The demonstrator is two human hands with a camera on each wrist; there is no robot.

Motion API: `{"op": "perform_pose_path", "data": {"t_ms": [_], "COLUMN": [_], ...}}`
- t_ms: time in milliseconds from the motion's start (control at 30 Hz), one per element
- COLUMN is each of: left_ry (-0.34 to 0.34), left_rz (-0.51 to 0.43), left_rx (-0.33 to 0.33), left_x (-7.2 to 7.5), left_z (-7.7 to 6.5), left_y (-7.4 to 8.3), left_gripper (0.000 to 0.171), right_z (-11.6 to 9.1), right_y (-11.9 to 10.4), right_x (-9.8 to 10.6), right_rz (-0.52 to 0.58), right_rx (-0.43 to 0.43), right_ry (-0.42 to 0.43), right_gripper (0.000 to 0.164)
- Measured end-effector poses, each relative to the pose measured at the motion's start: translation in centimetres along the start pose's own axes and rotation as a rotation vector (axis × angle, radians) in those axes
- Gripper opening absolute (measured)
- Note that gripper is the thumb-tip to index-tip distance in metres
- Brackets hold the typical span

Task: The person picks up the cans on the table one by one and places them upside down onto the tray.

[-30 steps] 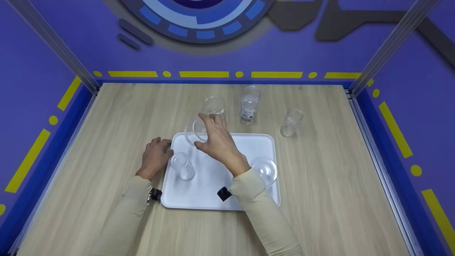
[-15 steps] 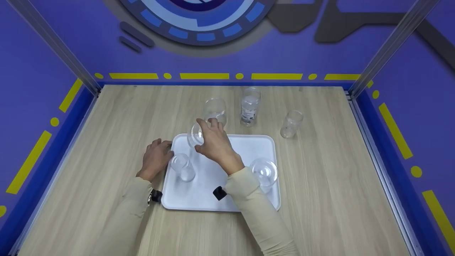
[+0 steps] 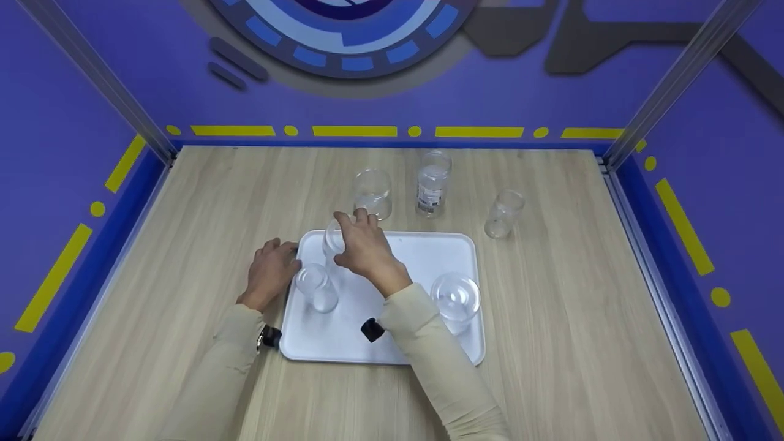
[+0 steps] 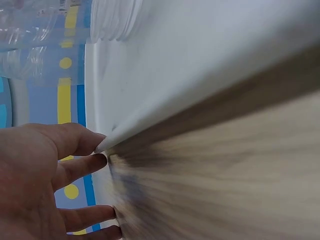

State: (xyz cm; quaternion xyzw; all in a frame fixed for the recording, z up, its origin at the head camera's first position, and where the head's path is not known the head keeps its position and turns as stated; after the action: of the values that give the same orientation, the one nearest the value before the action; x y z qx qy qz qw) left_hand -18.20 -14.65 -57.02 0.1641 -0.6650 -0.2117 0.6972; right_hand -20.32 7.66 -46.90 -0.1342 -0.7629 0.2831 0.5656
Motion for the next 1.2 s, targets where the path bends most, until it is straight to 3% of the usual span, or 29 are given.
{"op": "perform_pose_path", "data": {"t_ms": [867,1200], "left_ry": [0.036,0.039], "left_rz": [0.005,-0.015], "left_rx": [-0.019,-0.033], "left_x": [-0.1,0.1], "left_z": [0.0,-0.2], "left_y": [0.0,0.1], "left_gripper": [0.040,0.038], "right_z": [1.2,1.3], "right_y": [-0.3,-0.3], "right_x": [-2.3,-2.9], "right_rz": [-0.141,-0.172], "right_rx": [0.040,0.004], "right_ry": [0.000,-0.032], "right_gripper": [0.087,0.089]}}
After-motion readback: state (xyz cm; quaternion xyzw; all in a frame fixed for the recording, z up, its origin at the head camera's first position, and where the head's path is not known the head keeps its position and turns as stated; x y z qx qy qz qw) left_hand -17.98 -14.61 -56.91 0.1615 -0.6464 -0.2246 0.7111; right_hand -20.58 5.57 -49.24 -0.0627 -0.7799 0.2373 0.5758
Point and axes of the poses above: each hand's wrist, its own z-axis towards the middle knuckle, its own x-axis out of the back of the hand, y = z × x, the point moved 2 cm from there along z, towards the middle knuckle, and after that the axes turned 12 degrees about -x, right-handed, at the moved point
